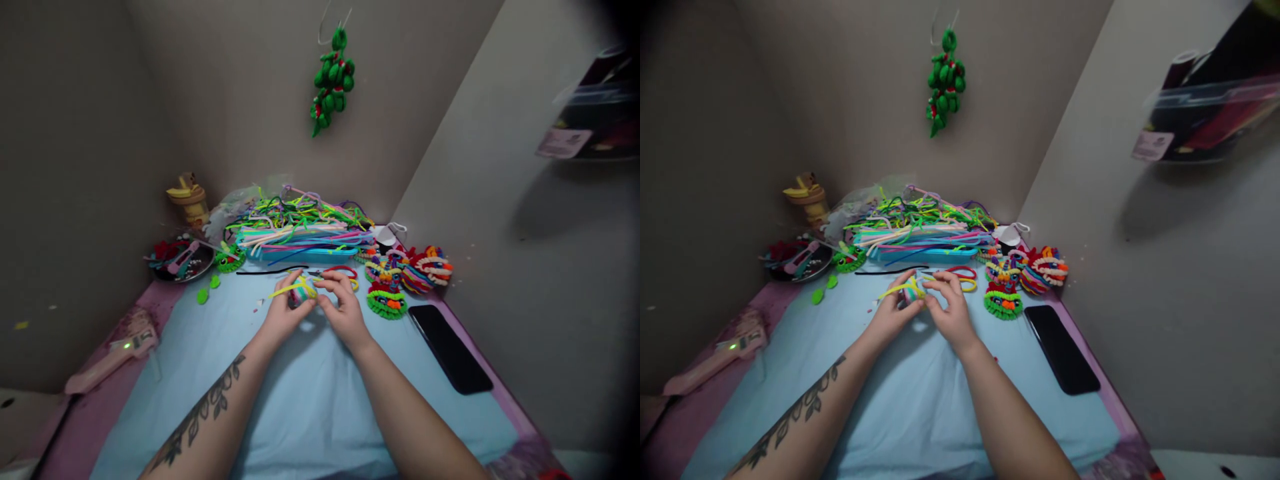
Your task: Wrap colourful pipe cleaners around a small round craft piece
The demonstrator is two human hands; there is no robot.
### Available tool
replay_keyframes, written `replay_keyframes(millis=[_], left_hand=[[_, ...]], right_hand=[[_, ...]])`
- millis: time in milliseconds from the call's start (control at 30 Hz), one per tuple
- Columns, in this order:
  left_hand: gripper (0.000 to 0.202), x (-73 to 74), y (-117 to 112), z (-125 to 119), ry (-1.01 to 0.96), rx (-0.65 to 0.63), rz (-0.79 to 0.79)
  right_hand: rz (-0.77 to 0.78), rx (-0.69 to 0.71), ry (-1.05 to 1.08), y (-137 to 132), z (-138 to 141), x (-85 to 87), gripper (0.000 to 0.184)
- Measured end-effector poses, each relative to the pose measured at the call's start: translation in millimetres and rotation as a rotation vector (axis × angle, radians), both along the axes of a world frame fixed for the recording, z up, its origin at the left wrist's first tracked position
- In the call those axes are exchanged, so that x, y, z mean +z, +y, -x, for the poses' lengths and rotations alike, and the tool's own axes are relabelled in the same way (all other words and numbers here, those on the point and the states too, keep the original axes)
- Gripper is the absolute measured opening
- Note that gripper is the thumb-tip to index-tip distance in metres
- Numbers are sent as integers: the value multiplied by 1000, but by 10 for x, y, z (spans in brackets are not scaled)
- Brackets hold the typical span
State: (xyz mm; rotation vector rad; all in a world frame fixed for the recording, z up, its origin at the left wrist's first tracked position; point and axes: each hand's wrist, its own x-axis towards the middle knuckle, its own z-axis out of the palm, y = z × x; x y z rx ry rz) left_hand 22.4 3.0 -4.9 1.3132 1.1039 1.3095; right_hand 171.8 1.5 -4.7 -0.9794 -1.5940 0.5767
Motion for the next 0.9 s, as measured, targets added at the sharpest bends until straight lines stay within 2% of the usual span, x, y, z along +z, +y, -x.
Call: replay_keyframes(millis=[100, 167, 300, 367, 600, 733, 900], left_hand=[[66, -20, 13, 34, 135, -86, -9], [63, -23, 20, 57, 192, -168, 15], [59, -11, 41, 112, 239, -299, 57], [59, 0, 52, 139, 231, -362, 47], [63, 6, 57, 182, 189, -527, 32], [66, -16, 59, 150, 166, -520, 15], [67, -31, 59, 99, 124, -496, 19]], right_hand=[[61, 58, -57, 11, -72, 38, 8], [136, 155, -45, 23, -126, 69, 6], [278, 430, 78, 58, -218, 114, 17], [293, 485, 131, 75, -248, 116, 20], [238, 406, 175, 92, -278, 86, 15], [233, 355, 179, 81, -220, 66, 17], [184, 172, 218, 80, -123, 26, 13]])
